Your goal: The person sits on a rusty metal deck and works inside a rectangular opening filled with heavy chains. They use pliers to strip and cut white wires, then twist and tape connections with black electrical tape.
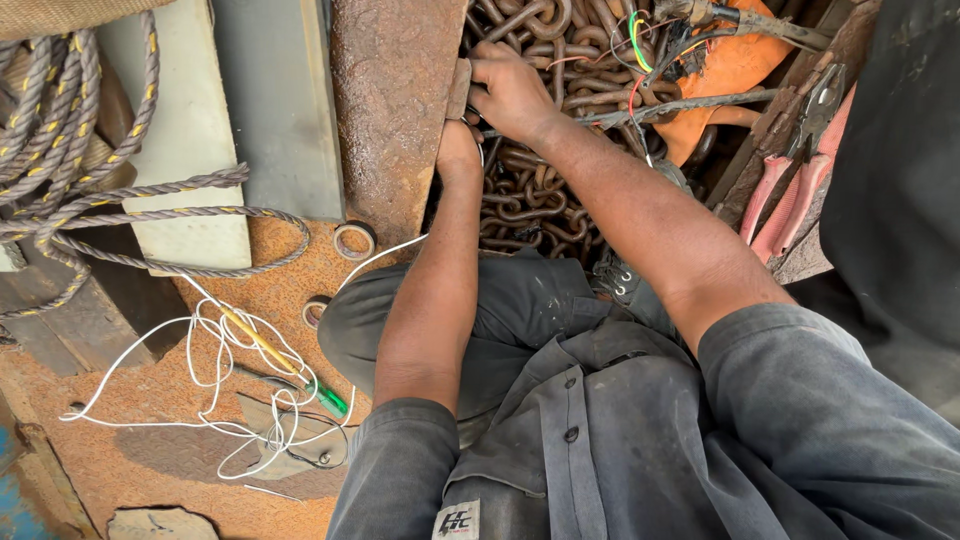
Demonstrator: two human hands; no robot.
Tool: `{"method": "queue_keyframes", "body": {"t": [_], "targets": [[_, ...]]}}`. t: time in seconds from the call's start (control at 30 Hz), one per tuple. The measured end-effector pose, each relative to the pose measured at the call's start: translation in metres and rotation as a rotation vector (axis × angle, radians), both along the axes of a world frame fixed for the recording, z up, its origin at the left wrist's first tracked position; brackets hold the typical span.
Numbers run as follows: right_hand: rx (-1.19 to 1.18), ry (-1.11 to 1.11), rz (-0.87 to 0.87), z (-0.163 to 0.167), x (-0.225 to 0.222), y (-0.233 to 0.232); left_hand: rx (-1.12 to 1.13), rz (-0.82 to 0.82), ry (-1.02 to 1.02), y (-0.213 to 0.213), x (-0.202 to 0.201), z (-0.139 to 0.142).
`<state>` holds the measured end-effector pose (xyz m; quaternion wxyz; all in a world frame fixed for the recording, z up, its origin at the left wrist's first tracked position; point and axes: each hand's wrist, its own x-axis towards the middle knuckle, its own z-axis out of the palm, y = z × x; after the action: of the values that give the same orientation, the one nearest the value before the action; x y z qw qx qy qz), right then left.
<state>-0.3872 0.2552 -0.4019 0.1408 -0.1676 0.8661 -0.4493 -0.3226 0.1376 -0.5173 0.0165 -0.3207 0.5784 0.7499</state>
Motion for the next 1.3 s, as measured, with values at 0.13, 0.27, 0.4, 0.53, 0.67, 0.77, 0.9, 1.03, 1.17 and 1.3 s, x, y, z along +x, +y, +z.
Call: {"method": "queue_keyframes", "body": {"t": [0.13, 0.27, 0.4, 0.53, 0.67, 0.77, 0.9, 1.03, 1.17, 1.3], "targets": [[-0.187, -0.036, -0.213, -0.008, -0.015, 0.001, -0.006, 0.233, -0.089, 0.002, 0.003, 0.003], [-0.168, -0.377, -0.306, -0.01, -0.04, 0.005, 0.019, 0.136, -0.174, 0.001, -0.005, 0.033], [-0.171, -0.227, -0.287, -0.009, -0.056, 0.014, 0.117, 0.045, -0.048, 0.001, -0.021, 0.058], [-0.137, -0.184, -0.261, -0.013, -0.053, 0.024, 0.217, 0.093, -0.049, 0.005, -0.03, 0.059], [-0.099, 0.14, -0.233, -0.016, -0.038, 0.027, 0.21, 0.136, -0.028, 0.006, -0.027, 0.043], [-0.015, 0.11, -0.253, -0.011, -0.028, 0.022, 0.323, 0.133, 0.018, 0.002, -0.024, 0.03], [0.041, 0.025, -0.313, 0.001, -0.016, 0.016, 0.416, 0.12, -0.004, -0.001, -0.023, 0.021], [0.088, -0.059, -0.318, 0.006, -0.012, 0.015, 0.455, 0.091, -0.042, 0.001, -0.027, 0.027], [0.071, -0.028, -0.299, 0.0, -0.015, 0.015, 0.396, 0.059, -0.089, 0.004, -0.032, 0.042], [0.128, -0.002, -0.253, -0.007, -0.014, 0.015, 0.291, 0.021, -0.074, 0.007, -0.035, 0.053]]}}
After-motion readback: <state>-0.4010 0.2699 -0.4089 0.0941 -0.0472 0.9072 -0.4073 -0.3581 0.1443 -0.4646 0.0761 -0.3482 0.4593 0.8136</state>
